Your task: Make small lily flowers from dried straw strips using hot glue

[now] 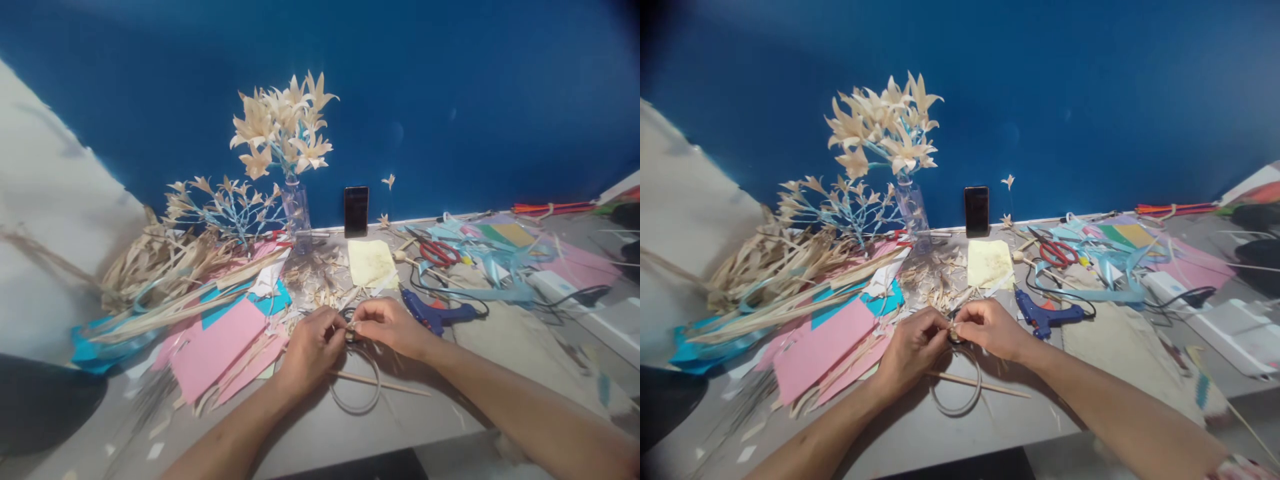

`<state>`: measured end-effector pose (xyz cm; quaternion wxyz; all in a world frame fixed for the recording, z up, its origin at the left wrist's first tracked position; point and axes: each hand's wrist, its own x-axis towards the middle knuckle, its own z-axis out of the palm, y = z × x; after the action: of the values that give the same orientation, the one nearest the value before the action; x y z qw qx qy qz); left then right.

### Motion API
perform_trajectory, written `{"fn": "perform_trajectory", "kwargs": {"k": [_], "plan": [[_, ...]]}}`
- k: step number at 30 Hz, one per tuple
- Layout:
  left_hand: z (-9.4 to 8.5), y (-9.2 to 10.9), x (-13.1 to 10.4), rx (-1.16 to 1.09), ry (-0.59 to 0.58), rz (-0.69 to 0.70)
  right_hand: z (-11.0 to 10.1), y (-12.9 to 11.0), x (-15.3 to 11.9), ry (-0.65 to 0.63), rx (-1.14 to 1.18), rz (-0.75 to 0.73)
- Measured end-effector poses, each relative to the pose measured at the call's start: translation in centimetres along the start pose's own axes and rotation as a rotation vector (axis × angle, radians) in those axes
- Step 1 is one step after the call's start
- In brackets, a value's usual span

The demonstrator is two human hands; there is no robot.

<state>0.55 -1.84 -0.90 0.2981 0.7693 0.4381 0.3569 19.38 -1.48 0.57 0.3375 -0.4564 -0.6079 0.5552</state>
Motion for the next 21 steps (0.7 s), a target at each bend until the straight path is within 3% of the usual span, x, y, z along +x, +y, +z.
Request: {"fn": "perform_trajectory", "kwargs": {"k": [4,12,21], "plan": [[-0.1,0.2,0.0,-0.02,-0.015,-0.021,0.0,0.3,0.1,0.002,-0.053,-0.022],[-0.1,-0.1,0.2,-0.436,-0.162,-0.293,-0.3,-0.1,-0.1,-0.049,0.069,0.033],[-0.1,-0.2,0.2,-0.391,-0.224,-0.277,-0.7,-0.8,-0.4,-0.058,-0.09,-0.111]]}}
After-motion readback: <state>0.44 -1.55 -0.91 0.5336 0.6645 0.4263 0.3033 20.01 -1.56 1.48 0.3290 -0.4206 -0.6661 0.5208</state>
